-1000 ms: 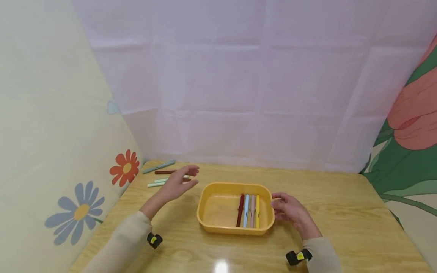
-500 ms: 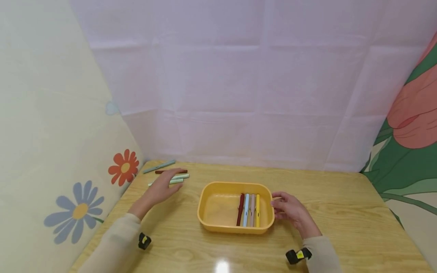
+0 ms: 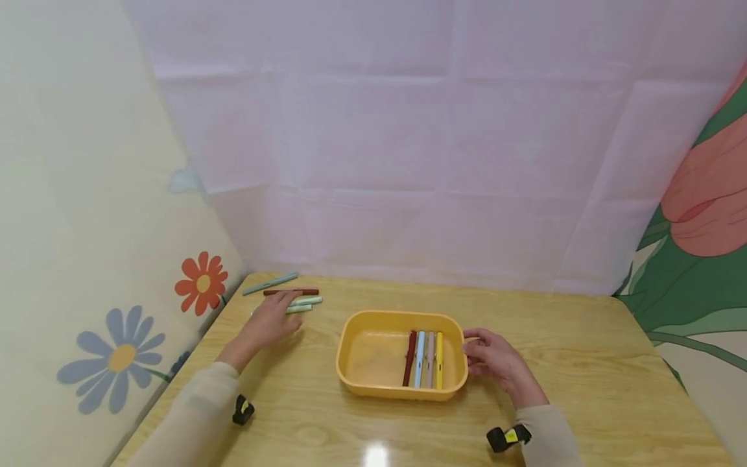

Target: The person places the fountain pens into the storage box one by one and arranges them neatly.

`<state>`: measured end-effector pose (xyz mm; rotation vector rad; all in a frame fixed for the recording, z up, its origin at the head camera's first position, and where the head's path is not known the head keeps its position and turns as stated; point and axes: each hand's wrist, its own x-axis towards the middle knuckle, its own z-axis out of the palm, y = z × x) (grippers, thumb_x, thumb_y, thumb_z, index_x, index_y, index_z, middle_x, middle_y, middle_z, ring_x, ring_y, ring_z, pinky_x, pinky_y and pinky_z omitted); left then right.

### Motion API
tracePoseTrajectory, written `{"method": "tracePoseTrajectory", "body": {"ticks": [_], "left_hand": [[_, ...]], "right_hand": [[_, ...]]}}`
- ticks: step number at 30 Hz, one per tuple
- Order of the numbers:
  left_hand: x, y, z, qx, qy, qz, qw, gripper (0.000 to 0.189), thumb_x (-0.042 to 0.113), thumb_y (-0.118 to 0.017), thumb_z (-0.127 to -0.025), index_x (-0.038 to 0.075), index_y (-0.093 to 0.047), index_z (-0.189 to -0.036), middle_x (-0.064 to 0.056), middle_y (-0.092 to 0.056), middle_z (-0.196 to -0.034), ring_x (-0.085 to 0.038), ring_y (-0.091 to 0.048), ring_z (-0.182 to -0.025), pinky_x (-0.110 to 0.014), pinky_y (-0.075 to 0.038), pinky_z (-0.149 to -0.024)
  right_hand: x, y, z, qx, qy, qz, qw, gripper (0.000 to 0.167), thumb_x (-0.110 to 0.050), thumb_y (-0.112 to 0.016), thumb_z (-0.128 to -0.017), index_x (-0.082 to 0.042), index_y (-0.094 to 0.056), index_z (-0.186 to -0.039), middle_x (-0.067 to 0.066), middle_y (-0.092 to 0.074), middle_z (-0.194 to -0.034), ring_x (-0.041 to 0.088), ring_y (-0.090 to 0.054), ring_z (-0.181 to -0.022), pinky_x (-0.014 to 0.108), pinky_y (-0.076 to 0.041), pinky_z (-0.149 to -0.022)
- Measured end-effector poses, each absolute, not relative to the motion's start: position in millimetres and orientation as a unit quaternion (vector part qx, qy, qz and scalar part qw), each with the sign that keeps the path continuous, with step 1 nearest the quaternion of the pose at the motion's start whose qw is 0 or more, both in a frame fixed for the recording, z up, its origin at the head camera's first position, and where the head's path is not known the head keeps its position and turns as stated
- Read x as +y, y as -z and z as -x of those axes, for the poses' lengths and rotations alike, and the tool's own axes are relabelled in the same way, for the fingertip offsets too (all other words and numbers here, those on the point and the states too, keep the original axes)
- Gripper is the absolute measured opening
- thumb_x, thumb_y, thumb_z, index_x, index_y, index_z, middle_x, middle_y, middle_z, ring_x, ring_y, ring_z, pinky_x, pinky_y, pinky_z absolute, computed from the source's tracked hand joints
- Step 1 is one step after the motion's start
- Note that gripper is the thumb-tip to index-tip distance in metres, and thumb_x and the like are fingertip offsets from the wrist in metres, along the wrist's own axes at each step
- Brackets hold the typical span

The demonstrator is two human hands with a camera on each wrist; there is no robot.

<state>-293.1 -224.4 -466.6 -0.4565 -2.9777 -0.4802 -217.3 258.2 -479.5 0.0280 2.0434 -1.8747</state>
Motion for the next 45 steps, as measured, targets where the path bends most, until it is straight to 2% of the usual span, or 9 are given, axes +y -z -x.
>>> {"method": "tracePoseTrajectory", "body": {"ticks": [5,16,22,27,33,37,41,45], "left_hand": [[-227.7,471.9,293.4,-0.982,0.141,0.127,0.022,0.061,0.022,-0.066,-0.095,-0.002,-0.045,-0.148,-0.030,-0.046,-0.147,-0.051,-0.043,-0.134,-0.066,-0.035,-0.111],[-235.0,479.2,295.4,-0.985,0.139,0.103,0.000,0.063,0.019,-0.062,-0.090,-0.002,-0.045,-0.148,-0.030,-0.044,-0.147,-0.052,-0.041,-0.132,-0.068,-0.037,-0.107],[-239.7,479.7,296.5,-0.984,0.147,0.097,-0.005,0.062,0.017,-0.063,-0.086,-0.002,-0.050,-0.144,-0.030,-0.043,-0.144,-0.051,-0.039,-0.131,-0.068,-0.039,-0.104],[-240.1,479.4,294.7,-0.985,0.146,0.097,-0.002,0.058,0.014,-0.061,-0.085,-0.001,-0.054,-0.140,-0.028,-0.047,-0.138,-0.047,-0.041,-0.125,-0.066,-0.044,-0.097],[-240.0,475.8,290.3,-0.986,0.131,0.101,0.004,0.038,0.005,-0.060,-0.094,0.004,-0.061,-0.132,-0.025,-0.054,-0.131,-0.046,-0.045,-0.122,-0.067,-0.045,-0.094],[-241.1,474.4,294.4,-0.985,0.135,0.109,0.007,0.035,-0.001,-0.061,-0.092,0.006,-0.065,-0.126,-0.023,-0.058,-0.125,-0.044,-0.049,-0.117,-0.062,-0.048,-0.094],[-243.4,475.6,299.5,-0.982,0.145,0.120,-0.003,0.036,-0.007,-0.061,-0.088,0.003,-0.068,-0.122,-0.019,-0.063,-0.114,-0.040,-0.056,-0.109,-0.056,-0.051,-0.093],[-244.4,476.7,303.5,-0.981,0.143,0.128,-0.015,0.029,-0.008,-0.061,-0.089,-0.002,-0.070,-0.115,-0.017,-0.067,-0.103,-0.037,-0.063,-0.101,-0.054,-0.053,-0.092]], "right_hand": [[257.0,478.8,216.6,0.727,0.663,-0.017,0.180,0.052,-0.013,-0.058,-0.102,0.009,-0.038,-0.145,0.007,-0.065,-0.103,0.016,-0.065,-0.084,0.027,-0.059,-0.069],[255.1,478.2,217.2,0.731,0.659,-0.029,0.175,0.051,-0.013,-0.059,-0.102,0.008,-0.039,-0.145,0.007,-0.065,-0.101,0.017,-0.065,-0.083,0.029,-0.060,-0.068],[253.9,478.5,216.8,0.730,0.661,-0.022,0.175,0.051,-0.012,-0.058,-0.102,0.009,-0.039,-0.145,0.006,-0.064,-0.100,0.016,-0.064,-0.083,0.028,-0.059,-0.069],[253.1,477.9,216.0,0.731,0.659,-0.023,0.176,0.050,-0.011,-0.058,-0.102,0.009,-0.039,-0.144,0.007,-0.065,-0.102,0.016,-0.064,-0.084,0.028,-0.059,-0.069],[253.1,479.7,216.0,0.732,0.657,-0.024,0.177,0.050,-0.012,-0.058,-0.102,0.009,-0.039,-0.145,0.007,-0.064,-0.101,0.016,-0.064,-0.083,0.029,-0.059,-0.069],[254.2,479.6,218.6,0.730,0.660,-0.018,0.177,0.051,-0.012,-0.058,-0.102,0.009,-0.039,-0.144,0.006,-0.064,-0.101,0.016,-0.063,-0.083,0.028,-0.059,-0.068],[254.5,480.1,219.7,0.729,0.661,-0.017,0.177,0.051,-0.011,-0.059,-0.102,0.010,-0.040,-0.144,0.006,-0.065,-0.102,0.015,-0.064,-0.083,0.027,-0.059,-0.068],[254.1,481.1,219.5,0.731,0.659,-0.021,0.178,0.050,-0.012,-0.059,-0.102,0.009,-0.040,-0.143,0.006,-0.066,-0.104,0.016,-0.064,-0.084,0.027,-0.059,-0.068]]}}
